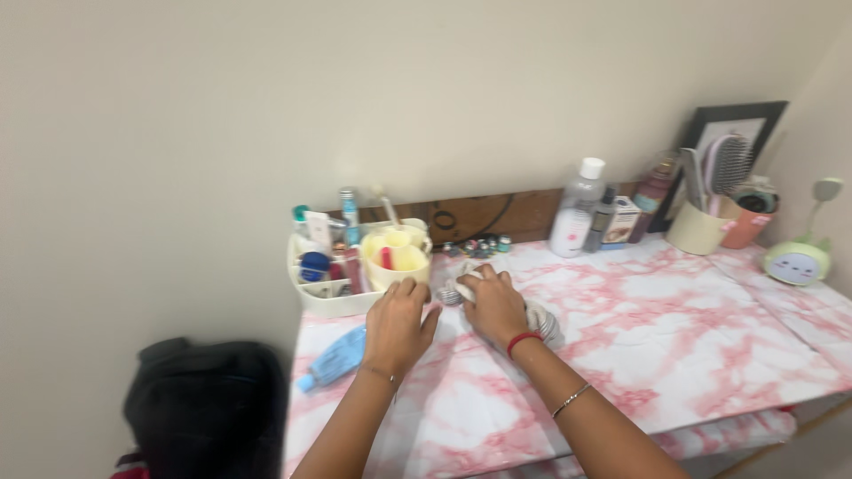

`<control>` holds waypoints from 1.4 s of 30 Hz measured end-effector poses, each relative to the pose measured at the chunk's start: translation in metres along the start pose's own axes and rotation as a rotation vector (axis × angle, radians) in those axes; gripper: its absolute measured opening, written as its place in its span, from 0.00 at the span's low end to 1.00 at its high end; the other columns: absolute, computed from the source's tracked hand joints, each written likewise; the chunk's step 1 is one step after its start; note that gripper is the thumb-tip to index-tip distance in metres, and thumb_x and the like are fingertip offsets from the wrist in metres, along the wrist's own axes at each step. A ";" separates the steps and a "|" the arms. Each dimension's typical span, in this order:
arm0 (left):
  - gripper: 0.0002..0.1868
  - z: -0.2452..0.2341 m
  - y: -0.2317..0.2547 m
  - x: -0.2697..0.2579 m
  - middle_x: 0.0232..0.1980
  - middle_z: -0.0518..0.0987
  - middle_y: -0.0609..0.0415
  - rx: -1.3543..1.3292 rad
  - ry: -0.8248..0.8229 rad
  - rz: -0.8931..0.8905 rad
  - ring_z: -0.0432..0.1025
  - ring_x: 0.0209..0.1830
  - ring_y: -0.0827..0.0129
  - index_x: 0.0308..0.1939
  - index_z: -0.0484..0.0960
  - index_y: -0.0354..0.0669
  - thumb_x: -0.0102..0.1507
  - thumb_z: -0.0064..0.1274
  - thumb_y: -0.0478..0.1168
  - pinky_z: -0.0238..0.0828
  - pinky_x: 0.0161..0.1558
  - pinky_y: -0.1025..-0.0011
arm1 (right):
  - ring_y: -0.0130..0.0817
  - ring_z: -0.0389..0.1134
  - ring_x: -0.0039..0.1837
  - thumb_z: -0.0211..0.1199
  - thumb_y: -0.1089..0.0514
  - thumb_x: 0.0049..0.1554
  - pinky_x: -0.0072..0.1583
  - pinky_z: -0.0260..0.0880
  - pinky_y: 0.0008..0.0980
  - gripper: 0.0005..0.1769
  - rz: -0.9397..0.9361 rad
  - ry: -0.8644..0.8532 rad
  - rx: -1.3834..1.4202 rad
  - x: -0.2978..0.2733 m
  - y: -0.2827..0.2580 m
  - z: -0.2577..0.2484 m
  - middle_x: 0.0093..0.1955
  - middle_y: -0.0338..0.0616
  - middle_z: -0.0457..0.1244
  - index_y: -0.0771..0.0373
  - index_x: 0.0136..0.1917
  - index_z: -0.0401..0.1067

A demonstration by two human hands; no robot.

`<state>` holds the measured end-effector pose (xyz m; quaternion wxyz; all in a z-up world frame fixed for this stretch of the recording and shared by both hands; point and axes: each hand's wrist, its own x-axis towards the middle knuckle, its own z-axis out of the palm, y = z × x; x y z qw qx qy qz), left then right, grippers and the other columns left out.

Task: The person picks up a towel, uses it to wipe a small desk lamp, a picture frame, a hairbrush, and a lotion bottle on a vanity, then wipes the wall and a bedside table.

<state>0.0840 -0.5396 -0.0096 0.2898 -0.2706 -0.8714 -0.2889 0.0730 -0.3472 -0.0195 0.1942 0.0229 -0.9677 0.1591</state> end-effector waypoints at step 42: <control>0.24 -0.056 -0.087 -0.034 0.50 0.75 0.53 0.016 -0.059 -0.056 0.67 0.55 0.56 0.48 0.80 0.44 0.50 0.68 0.40 0.59 0.56 0.57 | 0.46 0.64 0.62 0.68 0.58 0.41 0.62 0.68 0.44 0.20 0.048 0.032 0.257 0.043 -0.003 0.027 0.55 0.36 0.69 0.51 0.50 0.77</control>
